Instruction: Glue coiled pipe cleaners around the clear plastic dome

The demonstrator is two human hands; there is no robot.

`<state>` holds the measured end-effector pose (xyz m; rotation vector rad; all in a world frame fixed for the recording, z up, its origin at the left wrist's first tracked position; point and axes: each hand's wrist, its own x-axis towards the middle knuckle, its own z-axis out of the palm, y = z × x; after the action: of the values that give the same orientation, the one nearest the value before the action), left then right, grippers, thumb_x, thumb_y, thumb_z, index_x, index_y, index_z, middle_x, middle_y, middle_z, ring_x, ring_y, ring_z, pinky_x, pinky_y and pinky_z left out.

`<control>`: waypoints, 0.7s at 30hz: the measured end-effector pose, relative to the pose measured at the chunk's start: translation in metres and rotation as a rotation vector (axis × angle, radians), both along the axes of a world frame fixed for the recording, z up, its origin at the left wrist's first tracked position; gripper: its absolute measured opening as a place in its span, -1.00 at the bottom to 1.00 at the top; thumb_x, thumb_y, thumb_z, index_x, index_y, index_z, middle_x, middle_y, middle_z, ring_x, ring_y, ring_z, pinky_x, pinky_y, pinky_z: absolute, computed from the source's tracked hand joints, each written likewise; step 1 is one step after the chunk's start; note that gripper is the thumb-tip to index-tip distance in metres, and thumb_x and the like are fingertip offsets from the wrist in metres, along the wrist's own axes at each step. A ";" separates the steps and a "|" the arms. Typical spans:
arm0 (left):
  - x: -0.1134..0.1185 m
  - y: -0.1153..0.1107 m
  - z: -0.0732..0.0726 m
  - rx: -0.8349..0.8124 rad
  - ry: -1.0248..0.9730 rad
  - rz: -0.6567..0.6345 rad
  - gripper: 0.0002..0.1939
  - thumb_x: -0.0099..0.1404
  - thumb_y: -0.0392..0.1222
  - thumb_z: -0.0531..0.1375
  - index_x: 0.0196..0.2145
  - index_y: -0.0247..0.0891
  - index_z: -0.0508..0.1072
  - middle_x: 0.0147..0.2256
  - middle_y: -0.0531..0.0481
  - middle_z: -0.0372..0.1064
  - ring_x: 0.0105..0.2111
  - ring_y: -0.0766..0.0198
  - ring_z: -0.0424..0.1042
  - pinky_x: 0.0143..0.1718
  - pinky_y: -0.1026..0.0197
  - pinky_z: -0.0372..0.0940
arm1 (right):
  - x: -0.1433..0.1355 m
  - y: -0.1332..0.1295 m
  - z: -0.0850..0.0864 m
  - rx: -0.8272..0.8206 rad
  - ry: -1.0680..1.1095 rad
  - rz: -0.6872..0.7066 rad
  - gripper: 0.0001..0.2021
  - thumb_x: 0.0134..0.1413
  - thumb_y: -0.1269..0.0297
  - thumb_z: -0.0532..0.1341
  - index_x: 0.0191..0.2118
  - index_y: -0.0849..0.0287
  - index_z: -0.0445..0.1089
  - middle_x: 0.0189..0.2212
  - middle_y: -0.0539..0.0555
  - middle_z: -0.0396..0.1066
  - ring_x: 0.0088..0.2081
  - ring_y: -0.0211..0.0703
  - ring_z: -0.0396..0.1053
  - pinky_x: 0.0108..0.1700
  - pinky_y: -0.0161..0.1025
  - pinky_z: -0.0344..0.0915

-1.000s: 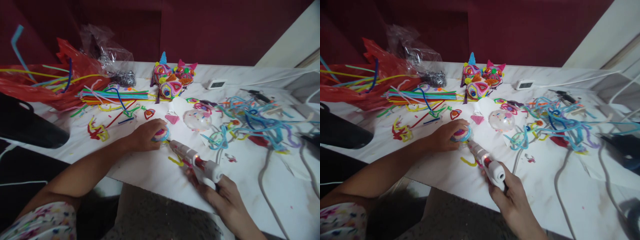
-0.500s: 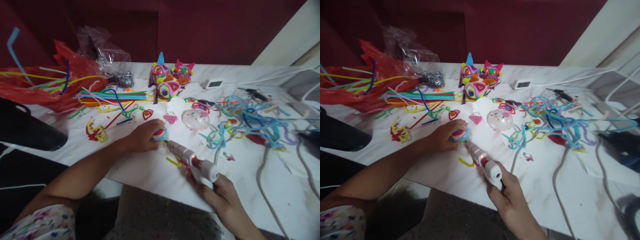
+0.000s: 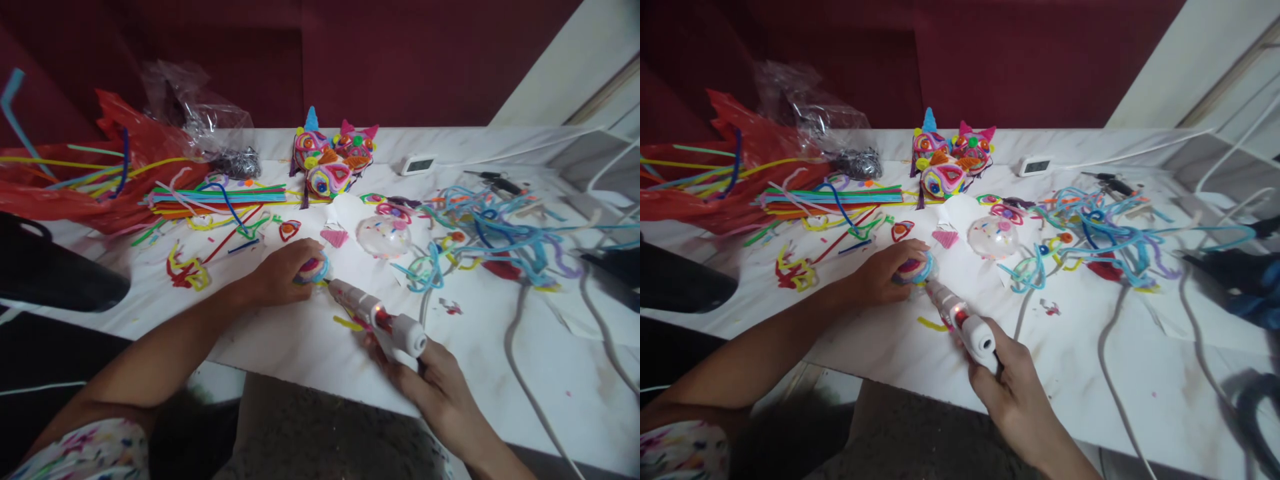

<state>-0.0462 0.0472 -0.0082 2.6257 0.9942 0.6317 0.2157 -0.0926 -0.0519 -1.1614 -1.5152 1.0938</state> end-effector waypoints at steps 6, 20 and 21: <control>-0.001 0.001 -0.002 -0.005 -0.001 0.005 -0.44 -0.07 -0.26 0.23 -0.07 -0.18 0.18 0.05 -0.08 0.18 0.07 0.14 0.23 0.07 0.11 0.18 | 0.000 -0.004 -0.006 0.030 -0.031 0.017 -0.88 0.28 0.26 0.32 -0.22 0.04 0.65 -0.46 -0.03 0.50 -0.44 -0.09 0.37 -0.42 -0.25 0.36; -0.004 0.002 -0.001 -0.034 -0.010 -0.017 -0.48 -0.02 -0.20 0.21 -0.07 -0.19 0.18 0.05 -0.07 0.19 0.07 0.16 0.22 0.07 0.11 0.18 | 0.002 0.004 -0.004 -0.015 0.008 -0.035 -0.87 0.21 0.19 0.33 -0.27 0.04 0.64 -0.47 -0.04 0.44 -0.43 -0.12 0.33 -0.43 -0.26 0.34; -0.004 0.002 -0.001 -0.039 -0.009 -0.019 -0.48 -0.02 -0.20 0.21 -0.06 -0.18 0.18 0.05 -0.07 0.19 0.07 0.15 0.22 0.07 0.10 0.18 | 0.002 0.005 -0.004 -0.019 0.009 -0.035 -0.87 0.20 0.18 0.33 -0.27 0.05 0.64 -0.47 -0.04 0.44 -0.43 -0.11 0.33 -0.43 -0.26 0.34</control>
<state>-0.0499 0.0491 -0.0092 2.5932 0.9679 0.6132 0.2173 -0.0874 -0.0564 -1.1905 -1.4746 1.0907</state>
